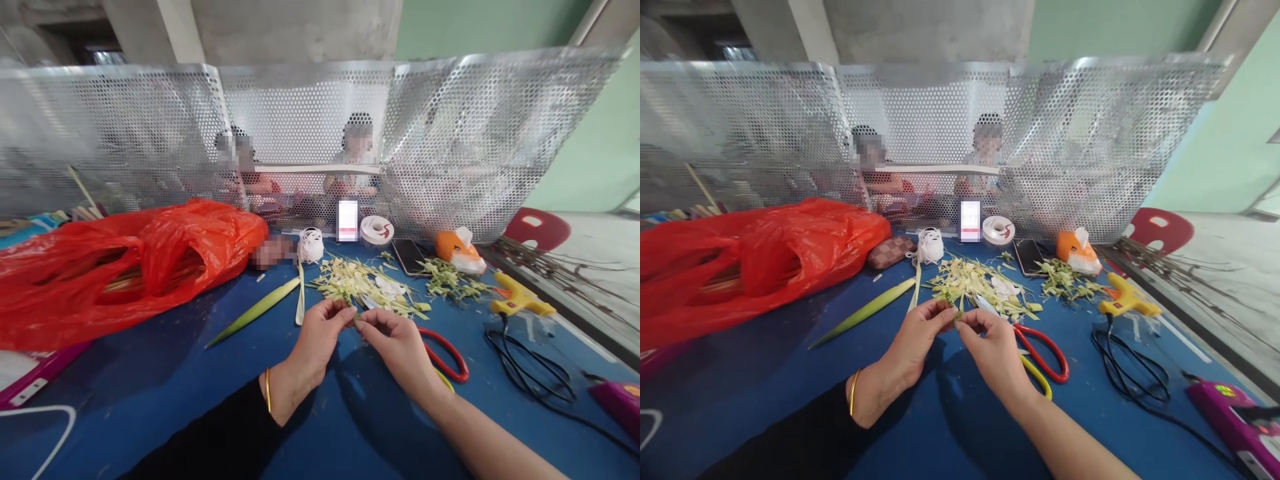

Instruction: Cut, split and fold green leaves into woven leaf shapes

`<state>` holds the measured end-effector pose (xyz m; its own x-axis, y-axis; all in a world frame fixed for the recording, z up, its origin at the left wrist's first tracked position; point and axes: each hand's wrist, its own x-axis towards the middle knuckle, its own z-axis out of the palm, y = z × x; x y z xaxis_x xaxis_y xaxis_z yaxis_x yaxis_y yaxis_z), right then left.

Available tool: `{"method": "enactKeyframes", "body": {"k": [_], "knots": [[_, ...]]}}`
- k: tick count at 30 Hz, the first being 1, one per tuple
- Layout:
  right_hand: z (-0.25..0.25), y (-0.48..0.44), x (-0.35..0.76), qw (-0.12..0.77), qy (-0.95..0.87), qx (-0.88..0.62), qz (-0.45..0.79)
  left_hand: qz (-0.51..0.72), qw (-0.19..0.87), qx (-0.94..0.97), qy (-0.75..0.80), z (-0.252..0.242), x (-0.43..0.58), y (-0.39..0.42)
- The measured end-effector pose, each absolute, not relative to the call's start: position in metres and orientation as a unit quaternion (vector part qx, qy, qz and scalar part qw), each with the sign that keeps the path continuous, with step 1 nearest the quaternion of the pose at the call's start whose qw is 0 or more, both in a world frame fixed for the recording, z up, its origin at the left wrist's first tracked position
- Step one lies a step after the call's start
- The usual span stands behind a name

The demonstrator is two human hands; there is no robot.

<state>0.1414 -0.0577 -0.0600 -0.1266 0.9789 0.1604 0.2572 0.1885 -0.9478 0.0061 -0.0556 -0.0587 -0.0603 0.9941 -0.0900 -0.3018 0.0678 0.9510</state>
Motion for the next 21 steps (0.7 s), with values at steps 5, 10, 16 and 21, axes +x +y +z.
{"method": "enactKeyframes", "body": {"k": [5,10,16,21], "knots": [[-0.0604,-0.0574,0.1421,0.452,-0.626,-0.488,0.407,0.564,0.575,0.386,0.45,-0.0584,0.0068,-0.057],[-0.0625,-0.0554,0.1441,0.461,-0.61,-0.492,0.417,0.546,0.611,0.364,0.442,-0.0556,0.0053,-0.0579],[-0.0624,-0.0559,0.1445,0.461,-0.596,-0.476,0.454,0.529,0.638,0.346,0.44,-0.0566,0.0036,-0.0569],[-0.0595,-0.0555,0.1444,0.464,-0.566,-0.474,0.49,0.509,0.667,0.33,0.432,-0.0592,0.0027,-0.0549]]}}
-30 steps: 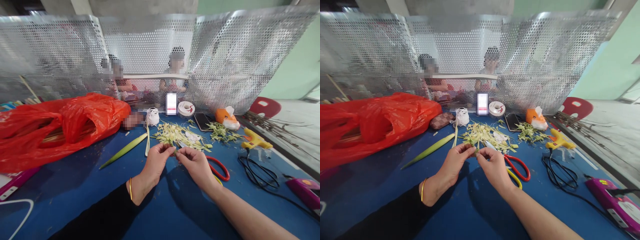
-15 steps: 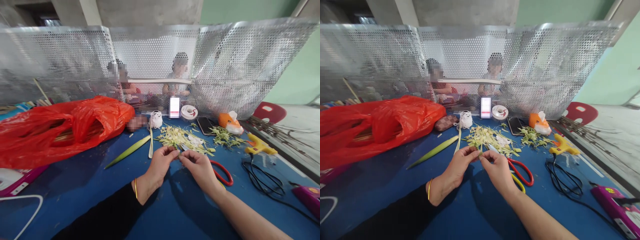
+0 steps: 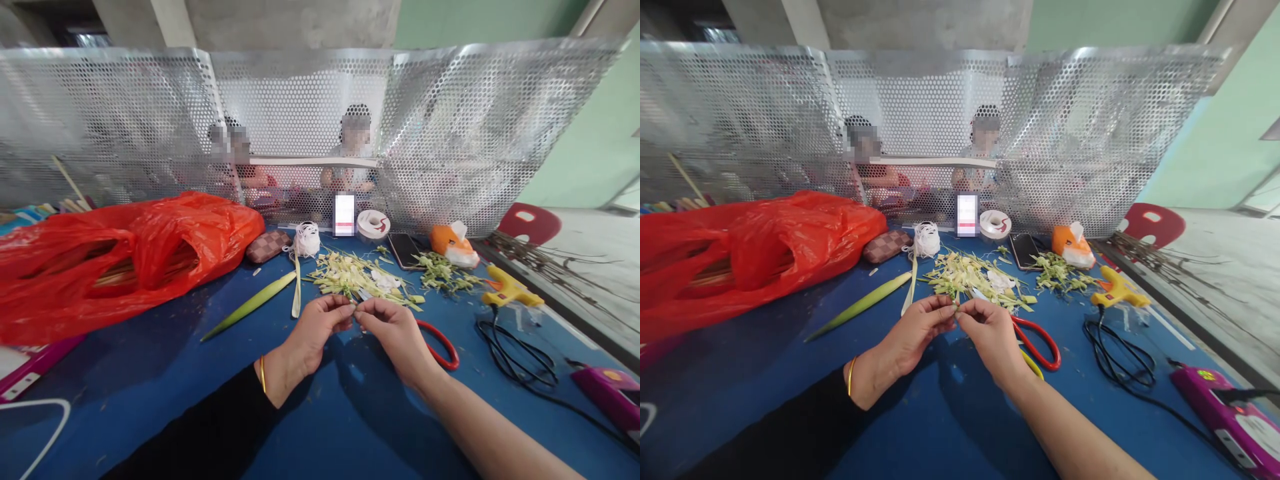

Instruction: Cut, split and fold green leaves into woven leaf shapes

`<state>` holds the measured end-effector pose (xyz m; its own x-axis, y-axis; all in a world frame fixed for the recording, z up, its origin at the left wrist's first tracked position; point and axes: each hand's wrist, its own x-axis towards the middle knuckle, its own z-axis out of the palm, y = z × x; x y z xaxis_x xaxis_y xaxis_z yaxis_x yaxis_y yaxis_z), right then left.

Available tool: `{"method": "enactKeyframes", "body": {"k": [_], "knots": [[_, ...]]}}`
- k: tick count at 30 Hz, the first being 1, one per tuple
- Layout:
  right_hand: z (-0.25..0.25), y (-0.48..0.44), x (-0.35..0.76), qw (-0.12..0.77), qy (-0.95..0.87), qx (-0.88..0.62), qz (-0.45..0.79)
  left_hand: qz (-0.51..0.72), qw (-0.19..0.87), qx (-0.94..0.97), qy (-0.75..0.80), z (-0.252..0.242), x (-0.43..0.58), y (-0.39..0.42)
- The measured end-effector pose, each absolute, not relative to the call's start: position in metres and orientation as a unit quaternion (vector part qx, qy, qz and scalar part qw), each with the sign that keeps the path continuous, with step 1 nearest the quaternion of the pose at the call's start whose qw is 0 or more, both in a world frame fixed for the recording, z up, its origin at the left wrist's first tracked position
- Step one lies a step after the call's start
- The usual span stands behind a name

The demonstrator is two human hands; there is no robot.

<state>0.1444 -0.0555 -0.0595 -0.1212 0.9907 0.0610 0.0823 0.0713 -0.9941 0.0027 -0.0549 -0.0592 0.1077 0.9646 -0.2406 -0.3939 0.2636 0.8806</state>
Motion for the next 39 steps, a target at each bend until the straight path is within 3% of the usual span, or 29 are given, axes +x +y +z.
{"method": "enactKeyframes", "body": {"k": [12,24,34,39], "knots": [[-0.061,-0.054,0.146,0.445,-0.552,-0.503,0.494,0.509,0.643,0.336,0.463,-0.061,0.001,-0.053],[-0.06,-0.046,0.152,0.436,-0.371,-0.391,0.721,0.445,0.775,0.256,0.368,-0.065,-0.004,-0.048],[-0.055,-0.051,0.147,0.468,-0.463,-0.418,0.626,0.482,0.722,0.295,0.399,-0.063,-0.003,-0.049],[-0.055,-0.05,0.15,0.443,-0.467,-0.403,0.651,0.437,0.764,0.275,0.387,-0.065,-0.008,-0.045]]}}
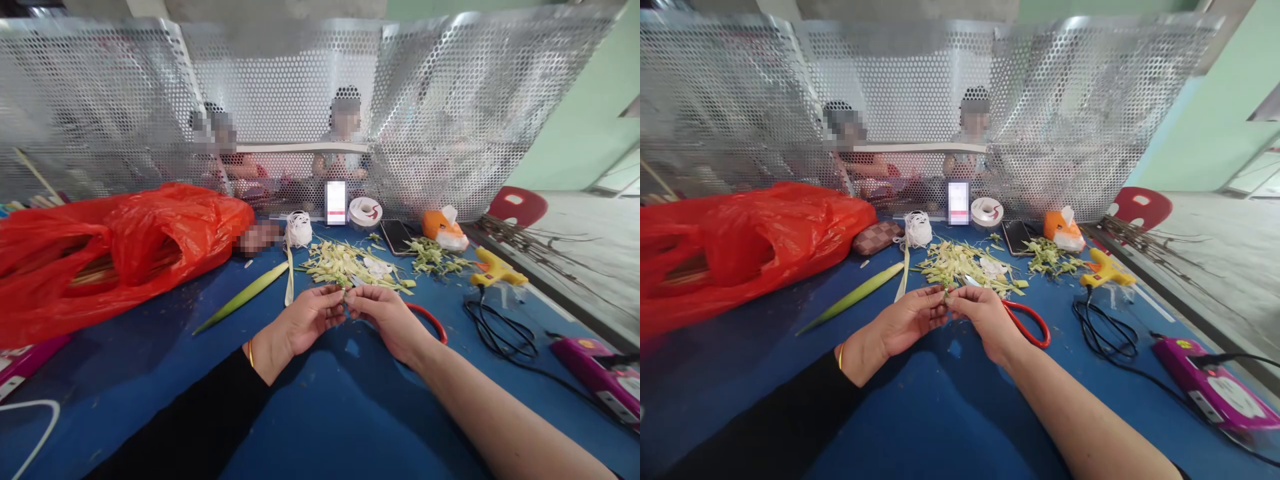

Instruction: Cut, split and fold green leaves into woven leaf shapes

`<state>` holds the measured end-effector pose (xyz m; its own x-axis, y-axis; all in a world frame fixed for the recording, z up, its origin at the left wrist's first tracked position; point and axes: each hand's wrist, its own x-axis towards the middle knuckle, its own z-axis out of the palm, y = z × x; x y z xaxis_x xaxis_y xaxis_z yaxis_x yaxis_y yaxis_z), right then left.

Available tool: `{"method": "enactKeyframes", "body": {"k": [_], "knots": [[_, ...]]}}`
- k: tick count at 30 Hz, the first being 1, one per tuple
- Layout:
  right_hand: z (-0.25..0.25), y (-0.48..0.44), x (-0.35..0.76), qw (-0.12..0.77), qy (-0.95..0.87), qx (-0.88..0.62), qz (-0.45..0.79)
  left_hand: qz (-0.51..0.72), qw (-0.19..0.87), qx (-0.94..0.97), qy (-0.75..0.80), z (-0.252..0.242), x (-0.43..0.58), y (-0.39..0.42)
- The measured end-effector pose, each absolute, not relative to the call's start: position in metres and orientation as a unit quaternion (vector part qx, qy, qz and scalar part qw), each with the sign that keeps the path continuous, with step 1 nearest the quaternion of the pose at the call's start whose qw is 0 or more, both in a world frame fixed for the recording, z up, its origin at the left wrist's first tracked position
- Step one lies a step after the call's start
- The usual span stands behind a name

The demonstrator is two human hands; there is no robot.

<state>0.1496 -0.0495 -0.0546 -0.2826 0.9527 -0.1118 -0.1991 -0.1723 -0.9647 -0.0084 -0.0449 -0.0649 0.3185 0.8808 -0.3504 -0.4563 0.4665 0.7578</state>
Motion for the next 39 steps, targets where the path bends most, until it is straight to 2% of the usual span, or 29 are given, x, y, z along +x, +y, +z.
{"method": "enactKeyframes", "body": {"k": [5,15,22,28,34,39], "knots": [[-0.054,-0.049,0.148,0.442,-0.505,-0.437,0.599,0.429,0.763,0.279,0.395,-0.065,-0.01,-0.044],[-0.058,-0.051,0.15,0.402,-0.576,-0.49,0.516,0.442,0.633,0.413,0.483,-0.062,-0.004,-0.046],[-0.056,-0.052,0.151,0.397,-0.624,-0.494,0.457,0.438,0.601,0.458,0.487,-0.056,-0.005,-0.045],[-0.056,-0.051,0.156,0.359,-0.645,-0.48,0.473,0.425,0.59,0.49,0.48,-0.051,-0.01,-0.044],[-0.061,-0.05,0.154,0.361,-0.666,-0.478,0.444,0.415,0.612,0.461,0.49,-0.054,-0.01,-0.044],[-0.064,-0.051,0.151,0.367,-0.62,-0.484,0.497,0.44,0.574,0.467,0.508,-0.055,-0.004,-0.047]]}}
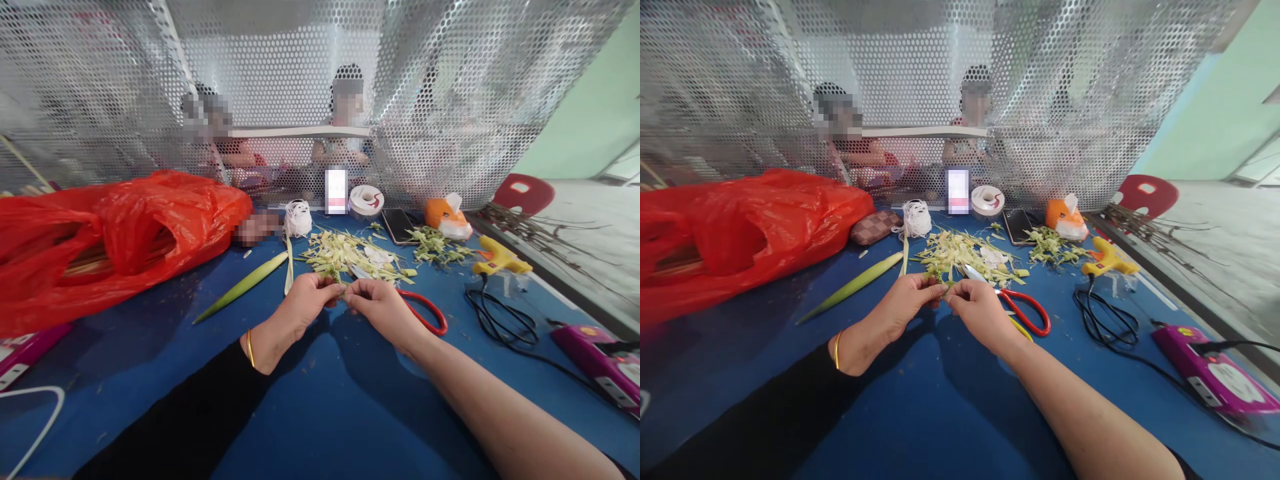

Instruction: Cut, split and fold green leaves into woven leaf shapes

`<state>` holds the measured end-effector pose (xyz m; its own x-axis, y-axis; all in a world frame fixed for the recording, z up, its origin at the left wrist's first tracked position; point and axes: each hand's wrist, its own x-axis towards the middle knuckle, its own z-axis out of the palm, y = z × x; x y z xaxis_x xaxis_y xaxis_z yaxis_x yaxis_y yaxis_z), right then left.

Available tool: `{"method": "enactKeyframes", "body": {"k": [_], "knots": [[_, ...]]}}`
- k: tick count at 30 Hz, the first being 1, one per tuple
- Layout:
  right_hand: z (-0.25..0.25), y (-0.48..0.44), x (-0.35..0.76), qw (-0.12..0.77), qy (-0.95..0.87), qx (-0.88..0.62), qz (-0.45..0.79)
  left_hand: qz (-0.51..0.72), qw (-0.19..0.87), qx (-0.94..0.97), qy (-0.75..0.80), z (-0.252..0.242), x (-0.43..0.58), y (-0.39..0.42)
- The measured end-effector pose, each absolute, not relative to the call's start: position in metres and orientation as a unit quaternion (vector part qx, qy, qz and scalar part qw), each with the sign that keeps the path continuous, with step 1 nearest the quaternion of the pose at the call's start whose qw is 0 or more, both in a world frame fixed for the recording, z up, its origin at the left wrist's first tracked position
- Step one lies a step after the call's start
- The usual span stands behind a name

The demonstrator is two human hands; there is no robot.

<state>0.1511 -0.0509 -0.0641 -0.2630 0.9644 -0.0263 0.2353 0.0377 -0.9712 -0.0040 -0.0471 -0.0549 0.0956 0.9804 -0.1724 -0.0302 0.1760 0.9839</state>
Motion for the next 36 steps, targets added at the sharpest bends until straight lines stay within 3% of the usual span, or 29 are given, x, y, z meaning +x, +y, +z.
{"method": "enactKeyframes", "body": {"k": [18,24,30,36], "knots": [[-0.057,-0.051,0.154,0.376,-0.641,-0.492,0.454,0.413,0.634,0.394,0.522,-0.055,-0.009,-0.045],[-0.059,-0.051,0.153,0.383,-0.641,-0.504,0.435,0.435,0.601,0.425,0.519,-0.054,-0.005,-0.047],[-0.059,-0.051,0.15,0.368,-0.612,-0.489,0.502,0.472,0.556,0.442,0.522,-0.051,-0.002,-0.049],[-0.061,-0.054,0.146,0.424,-0.562,-0.46,0.541,0.485,0.52,0.468,0.525,-0.055,0.002,-0.05]]}}
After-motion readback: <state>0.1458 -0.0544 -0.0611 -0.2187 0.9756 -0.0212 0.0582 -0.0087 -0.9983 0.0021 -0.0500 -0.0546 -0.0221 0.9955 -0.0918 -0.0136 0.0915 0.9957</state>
